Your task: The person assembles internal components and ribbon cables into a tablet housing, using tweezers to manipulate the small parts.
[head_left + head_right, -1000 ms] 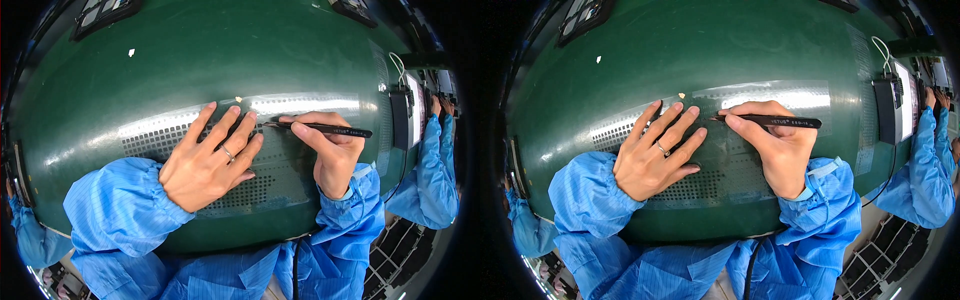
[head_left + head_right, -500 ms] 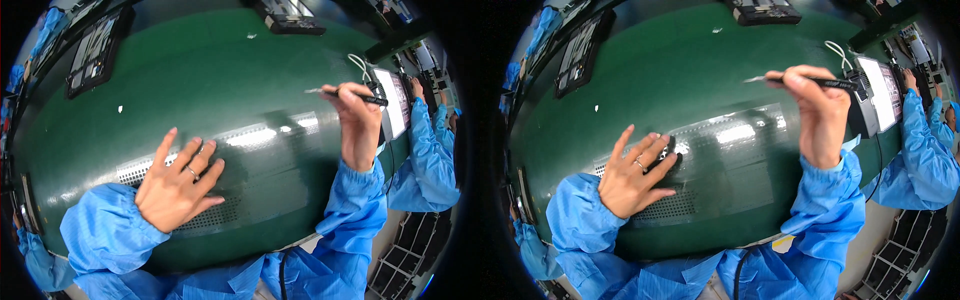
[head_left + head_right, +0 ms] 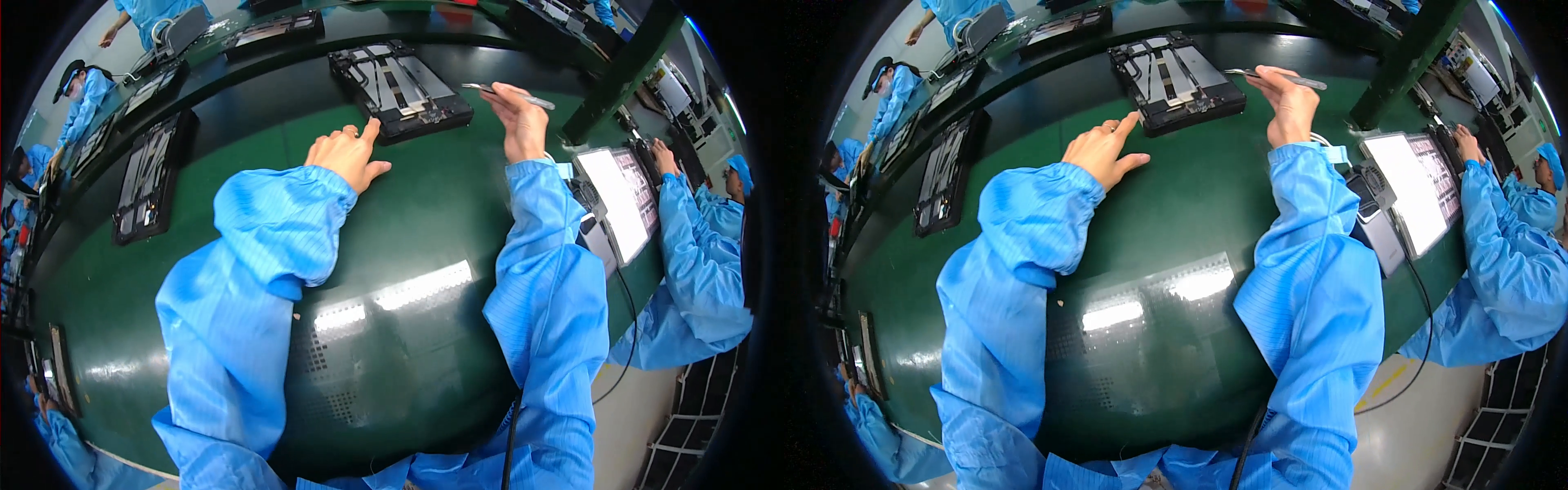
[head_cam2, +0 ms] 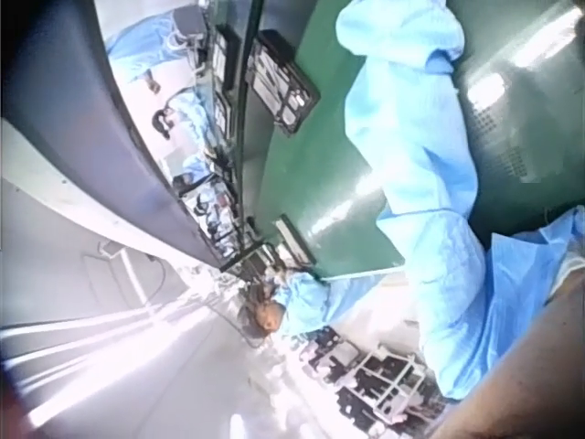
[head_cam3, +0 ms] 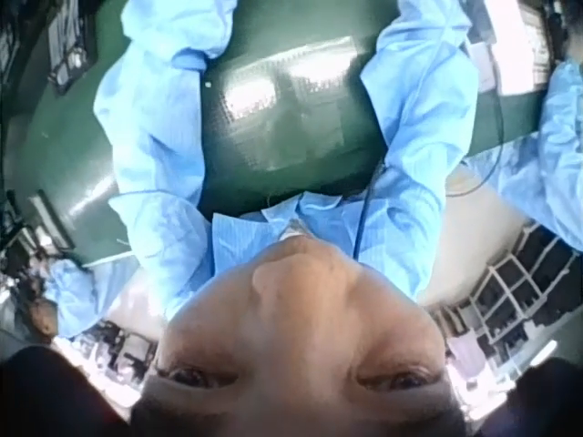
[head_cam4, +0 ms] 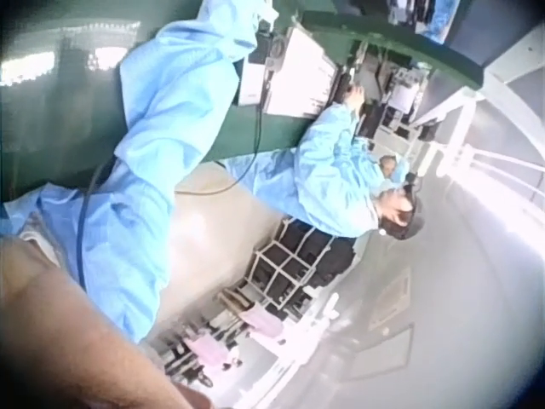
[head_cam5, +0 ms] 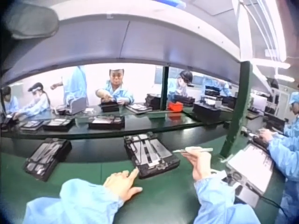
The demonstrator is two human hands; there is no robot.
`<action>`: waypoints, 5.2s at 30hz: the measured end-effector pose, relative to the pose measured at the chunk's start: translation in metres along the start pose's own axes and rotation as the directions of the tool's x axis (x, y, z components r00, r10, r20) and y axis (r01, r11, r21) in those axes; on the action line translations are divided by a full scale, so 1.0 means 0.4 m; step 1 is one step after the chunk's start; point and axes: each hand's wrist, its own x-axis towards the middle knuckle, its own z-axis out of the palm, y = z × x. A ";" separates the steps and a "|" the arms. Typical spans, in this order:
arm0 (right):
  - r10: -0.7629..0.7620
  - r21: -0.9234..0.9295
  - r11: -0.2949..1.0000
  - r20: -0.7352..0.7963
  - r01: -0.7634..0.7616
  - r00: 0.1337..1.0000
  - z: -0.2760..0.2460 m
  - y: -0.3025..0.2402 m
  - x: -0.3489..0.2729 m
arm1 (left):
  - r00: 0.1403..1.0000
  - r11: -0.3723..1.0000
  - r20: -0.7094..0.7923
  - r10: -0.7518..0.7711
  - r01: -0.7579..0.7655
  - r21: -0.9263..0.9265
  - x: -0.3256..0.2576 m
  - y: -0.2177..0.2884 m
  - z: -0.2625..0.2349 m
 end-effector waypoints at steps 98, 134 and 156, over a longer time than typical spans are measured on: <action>-0.213 -0.204 0.913 0.502 0.354 0.838 0.133 -0.370 -0.599 | 0.569 0.859 -0.734 0.371 -0.510 0.038 -0.449 0.118 -0.233; -0.155 0.224 0.954 -0.208 0.201 0.966 -0.081 -0.213 -0.220 | 0.791 0.899 -0.432 0.433 -0.414 0.143 -0.312 0.051 -0.311; 0.426 -0.531 0.839 0.504 -0.119 0.752 0.036 -0.252 -0.691 | 0.731 0.910 -0.554 0.398 -0.390 0.140 -0.466 0.069 -0.073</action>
